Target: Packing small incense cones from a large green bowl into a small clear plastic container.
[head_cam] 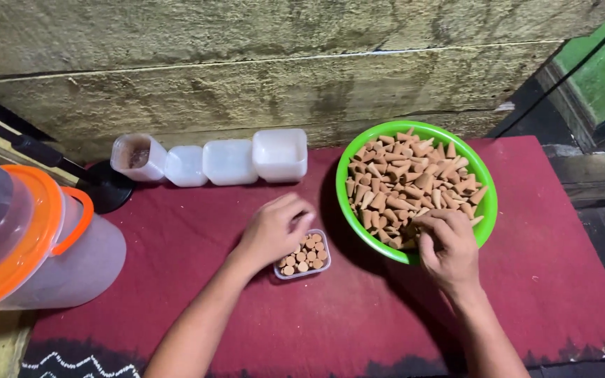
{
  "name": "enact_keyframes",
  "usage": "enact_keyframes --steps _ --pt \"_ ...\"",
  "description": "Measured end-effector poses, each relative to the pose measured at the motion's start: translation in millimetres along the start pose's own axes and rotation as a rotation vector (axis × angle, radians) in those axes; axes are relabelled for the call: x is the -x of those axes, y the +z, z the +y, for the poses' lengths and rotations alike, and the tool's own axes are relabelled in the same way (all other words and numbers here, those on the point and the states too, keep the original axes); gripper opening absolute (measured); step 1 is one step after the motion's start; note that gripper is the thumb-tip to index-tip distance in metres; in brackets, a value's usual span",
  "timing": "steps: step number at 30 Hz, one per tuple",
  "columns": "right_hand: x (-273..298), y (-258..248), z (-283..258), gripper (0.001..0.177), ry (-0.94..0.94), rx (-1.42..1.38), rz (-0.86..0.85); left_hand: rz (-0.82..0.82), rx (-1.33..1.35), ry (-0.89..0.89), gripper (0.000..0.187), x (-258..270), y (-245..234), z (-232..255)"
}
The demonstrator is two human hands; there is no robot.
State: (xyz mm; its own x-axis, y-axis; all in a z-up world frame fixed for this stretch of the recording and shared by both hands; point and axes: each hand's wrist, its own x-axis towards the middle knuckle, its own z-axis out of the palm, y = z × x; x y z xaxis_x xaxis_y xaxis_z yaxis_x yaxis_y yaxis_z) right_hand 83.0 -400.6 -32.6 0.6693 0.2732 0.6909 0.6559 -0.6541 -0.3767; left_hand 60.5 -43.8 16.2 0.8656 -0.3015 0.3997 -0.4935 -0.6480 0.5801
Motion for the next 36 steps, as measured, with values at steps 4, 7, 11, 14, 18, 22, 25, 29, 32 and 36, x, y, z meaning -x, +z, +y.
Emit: enact_keyframes --steps 4,7,11,14,18,22,25,29,32,36 --pt "-3.4 3.5 -6.1 0.021 0.045 -0.002 0.050 0.023 -0.093 0.090 0.016 -68.5 45.4 -3.9" --pt "-4.5 6.2 -8.6 0.021 0.069 0.018 0.062 -0.069 -0.189 0.006 0.030 -111.5 66.4 1.8" --pt "-2.0 10.3 -7.5 0.018 0.068 0.020 0.063 -0.159 -0.308 -0.111 0.026 -137.6 85.5 0.4" --pt "-0.4 13.8 -6.3 0.017 0.072 0.027 0.073 -0.200 -0.242 -0.237 0.022 -142.3 94.8 -10.1" --pt "-0.1 16.1 -5.6 0.017 0.057 0.033 0.084 -0.198 -0.125 -0.290 0.022 -139.4 90.8 -13.0" --pt "0.8 15.9 -3.6 0.016 0.051 0.035 0.086 -0.153 -0.054 -0.208 0.022 -131.7 73.2 6.7" --pt "0.6 13.9 -3.3 0.016 0.055 0.032 0.088 -0.069 0.053 -0.196 0.021 -119.8 61.2 8.8" --pt "-5.3 7.5 -6.9 0.018 0.027 0.017 0.087 -0.050 0.170 -0.151 0.020 -85.2 19.8 12.6" --pt "-5.8 6.2 -18.1 0.020 -0.067 0.014 0.083 -0.015 0.198 -0.127 0.019 -42.9 -10.6 12.9" --pt "-3.4 20.1 -59.4 0.024 -0.219 -0.071 0.029 -0.044 0.191 -0.238 0.025 22.5 -24.4 8.1"
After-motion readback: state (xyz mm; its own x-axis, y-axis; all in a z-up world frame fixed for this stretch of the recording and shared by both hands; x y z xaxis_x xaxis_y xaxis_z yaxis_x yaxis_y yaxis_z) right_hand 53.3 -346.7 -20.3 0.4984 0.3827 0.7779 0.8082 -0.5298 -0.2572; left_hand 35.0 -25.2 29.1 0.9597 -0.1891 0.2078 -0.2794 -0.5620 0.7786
